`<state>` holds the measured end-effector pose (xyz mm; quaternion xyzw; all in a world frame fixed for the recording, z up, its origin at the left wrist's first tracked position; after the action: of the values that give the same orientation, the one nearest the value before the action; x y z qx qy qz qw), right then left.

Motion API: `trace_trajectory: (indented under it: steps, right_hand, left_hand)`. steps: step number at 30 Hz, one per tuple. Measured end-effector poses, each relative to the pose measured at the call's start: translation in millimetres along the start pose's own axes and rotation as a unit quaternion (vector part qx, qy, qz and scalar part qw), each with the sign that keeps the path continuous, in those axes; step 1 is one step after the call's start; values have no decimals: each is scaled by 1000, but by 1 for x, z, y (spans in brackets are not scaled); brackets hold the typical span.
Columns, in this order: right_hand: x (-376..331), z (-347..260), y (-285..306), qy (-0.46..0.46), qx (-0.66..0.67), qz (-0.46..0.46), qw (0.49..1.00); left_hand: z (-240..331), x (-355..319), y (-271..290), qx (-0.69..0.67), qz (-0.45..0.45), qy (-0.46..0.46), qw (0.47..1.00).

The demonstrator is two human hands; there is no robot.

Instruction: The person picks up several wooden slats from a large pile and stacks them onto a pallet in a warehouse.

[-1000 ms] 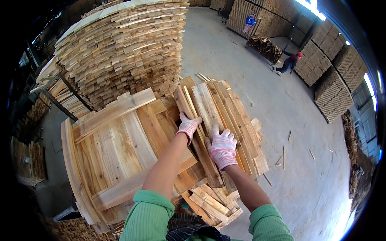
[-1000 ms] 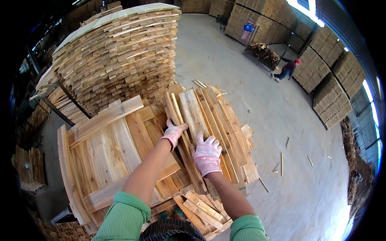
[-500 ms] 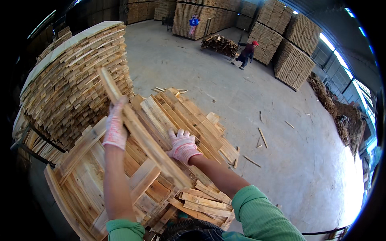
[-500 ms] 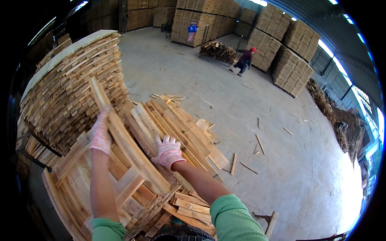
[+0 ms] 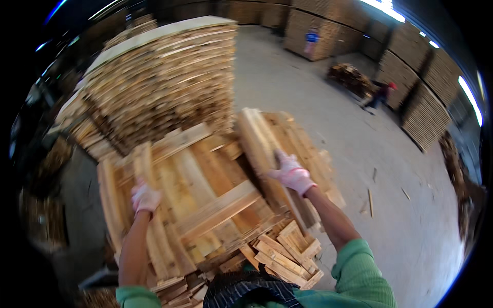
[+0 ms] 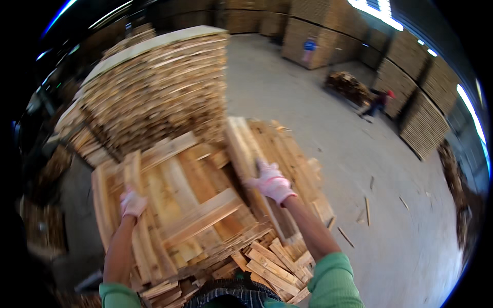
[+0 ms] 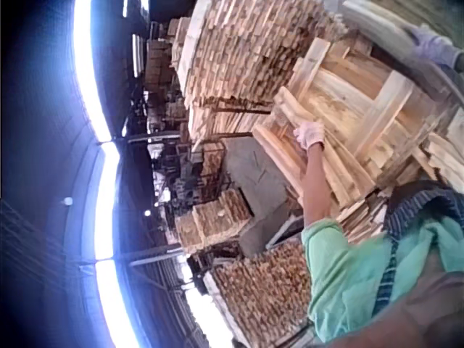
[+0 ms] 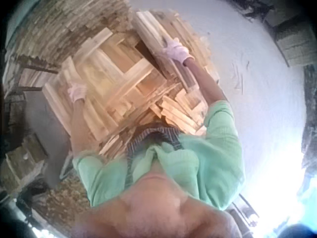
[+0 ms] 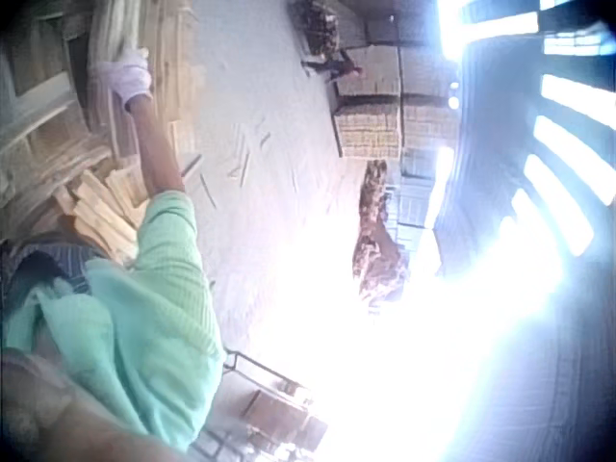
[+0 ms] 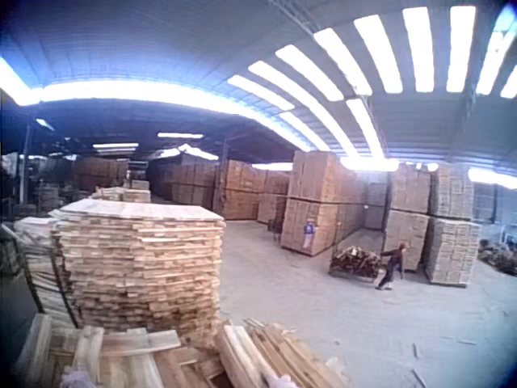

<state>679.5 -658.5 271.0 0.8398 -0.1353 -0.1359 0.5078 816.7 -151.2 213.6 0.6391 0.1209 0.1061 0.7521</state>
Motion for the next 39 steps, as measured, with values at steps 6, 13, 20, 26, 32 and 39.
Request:
trace_trajectory:
  steps: [6,13,20,26,32,39]
  right_hand:
    - [-36,-154,-34,98,263,1,960]
    - [-40,-277,-157,36,-102,-25,994]
    - [-48,-300,-161,76,-56,-25,995]
    - [-74,-376,-197,248,49,0,968]
    - [-70,-378,-235,283,175,-145,932]
    - [17,-131,-18,28,-115,198,973]
  left_hand:
    - [-1,-5,24,-94,-123,17,988]
    - [-32,-22,91,-210,-17,-71,975]
    - [-260,18,-1,-239,-79,65,966]
    - [-226,14,14,-225,0,-17,974]
    - [-253,39,-3,-248,-20,-16,968]
    - [-228,23,30,-35,9,22,999]
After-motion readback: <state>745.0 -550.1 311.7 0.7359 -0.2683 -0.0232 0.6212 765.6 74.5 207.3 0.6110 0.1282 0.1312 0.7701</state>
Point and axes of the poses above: each hand's wrist, its own x-axis towards the middle knuckle, its own y-axis out of the back of the hand, z = x × y, the point moved 9 cm from there along x, towards the middle knuckle, and after that the axes turned 5 degrees about z, right-handed, at the moved point
